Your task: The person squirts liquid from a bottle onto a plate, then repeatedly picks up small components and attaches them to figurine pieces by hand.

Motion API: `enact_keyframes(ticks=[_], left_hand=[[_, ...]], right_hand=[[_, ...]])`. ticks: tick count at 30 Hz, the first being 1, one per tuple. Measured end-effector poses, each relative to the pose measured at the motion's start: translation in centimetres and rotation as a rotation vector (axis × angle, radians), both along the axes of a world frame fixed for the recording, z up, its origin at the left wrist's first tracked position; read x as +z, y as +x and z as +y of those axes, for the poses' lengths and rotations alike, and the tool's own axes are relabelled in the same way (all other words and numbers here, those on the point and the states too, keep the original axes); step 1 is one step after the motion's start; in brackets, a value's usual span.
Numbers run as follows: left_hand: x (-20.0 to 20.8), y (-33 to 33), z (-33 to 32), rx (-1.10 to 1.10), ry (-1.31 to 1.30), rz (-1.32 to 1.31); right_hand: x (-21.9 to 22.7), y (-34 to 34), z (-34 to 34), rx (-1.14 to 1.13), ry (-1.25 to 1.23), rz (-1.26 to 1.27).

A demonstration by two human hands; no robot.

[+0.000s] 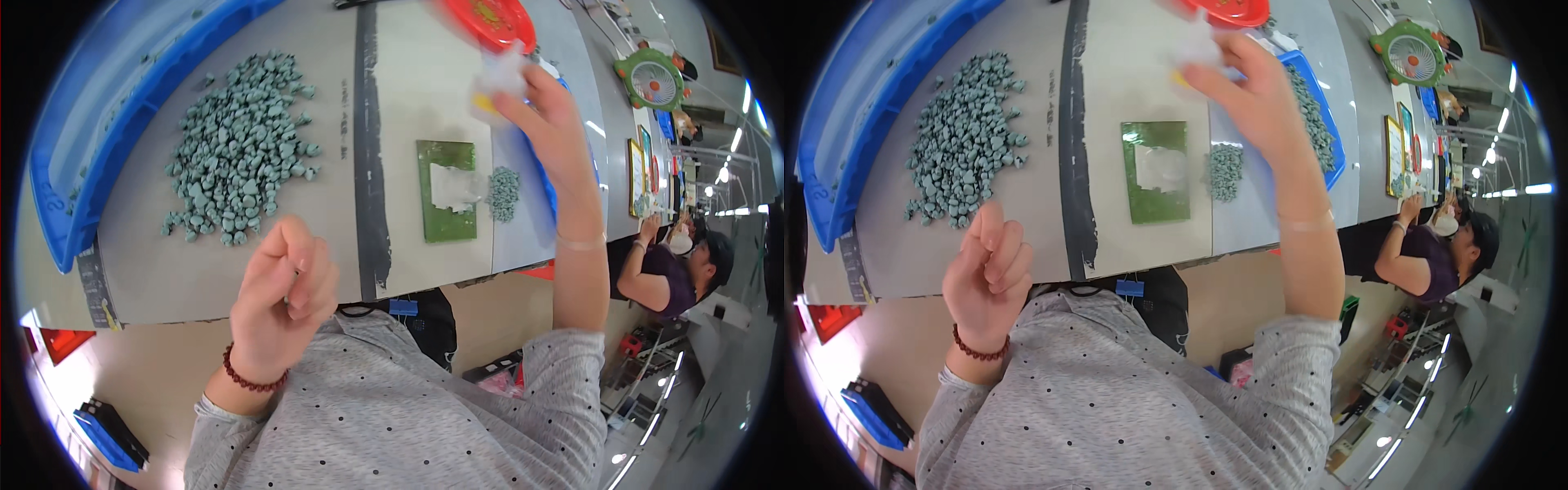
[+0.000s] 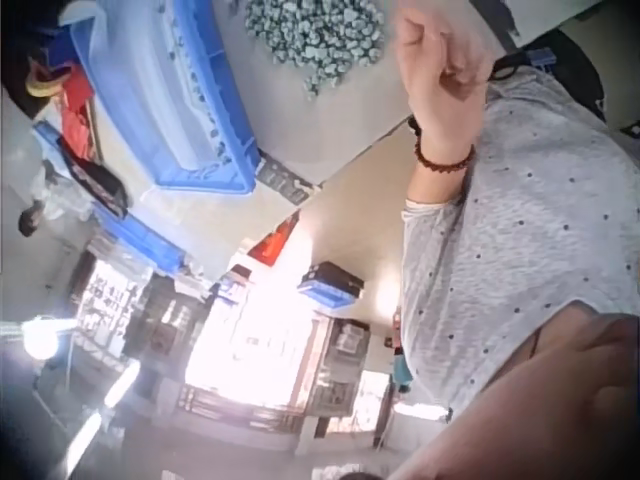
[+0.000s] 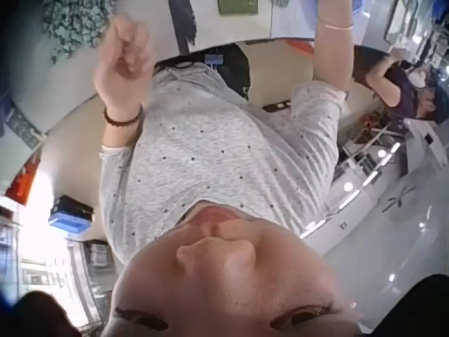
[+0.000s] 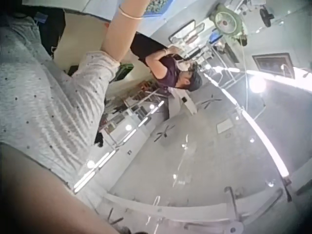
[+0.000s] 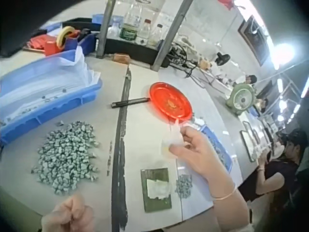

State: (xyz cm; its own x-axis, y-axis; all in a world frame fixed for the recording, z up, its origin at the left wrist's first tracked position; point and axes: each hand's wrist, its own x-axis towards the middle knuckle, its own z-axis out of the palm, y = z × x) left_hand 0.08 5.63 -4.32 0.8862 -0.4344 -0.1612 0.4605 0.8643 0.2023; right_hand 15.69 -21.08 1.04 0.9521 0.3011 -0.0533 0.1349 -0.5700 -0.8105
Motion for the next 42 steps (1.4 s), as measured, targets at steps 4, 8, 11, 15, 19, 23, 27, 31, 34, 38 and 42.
enact_keyframes(ticks=[4, 8, 11, 15, 19, 23, 27, 31, 34, 38, 42], left_hand=[[2.9, -0.6, -1.7, 0.084, 0.071, 0.149], [1.9, -1.0, -1.7, 0.061, -0.027, 0.129], [1.7, -0.7, -1.1, 0.027, -0.059, 0.161], [1.8, -0.2, -1.1, -0.034, -0.057, 0.192], [2.2, 0.4, -2.8, -0.04, 0.103, 0.163], [2.3, 0.9, -3.6, -0.166, 0.186, 0.142], [2.2, 0.7, -3.6, -0.119, 0.279, 0.042], [2.6, 0.4, -3.7, -0.06, 0.431, -0.025], [2.5, 0.3, -3.7, -0.045, 0.49, -0.076], [2.5, 0.3, -3.7, -0.035, 0.541, -0.159], [2.0, -0.2, -2.8, -0.069, 0.585, -0.271]], right_hand=[[-3.3, 4.3, 1.8, 0.036, 0.102, -0.142], [-3.9, 4.3, 1.8, 0.043, 0.075, -0.259], [-2.5, 1.3, 0.5, -0.1, -0.04, -0.534], [-0.3, -6.1, -5.0, -0.272, -0.188, -0.319], [-2.4, -10.9, -6.4, -0.328, -0.363, -0.237], [-4.1, -11.3, -5.4, -0.355, -0.395, -0.383], [-5.6, -11.0, -5.8, -0.331, -0.474, -0.478], [-5.2, -11.0, -5.6, -0.335, -0.443, -0.492], [-5.4, -10.9, -5.5, -0.323, -0.422, -0.497], [-5.8, -10.7, -6.1, -0.279, -0.459, -0.543], [-5.2, -11.1, -5.4, -0.34, -0.407, -0.516]])
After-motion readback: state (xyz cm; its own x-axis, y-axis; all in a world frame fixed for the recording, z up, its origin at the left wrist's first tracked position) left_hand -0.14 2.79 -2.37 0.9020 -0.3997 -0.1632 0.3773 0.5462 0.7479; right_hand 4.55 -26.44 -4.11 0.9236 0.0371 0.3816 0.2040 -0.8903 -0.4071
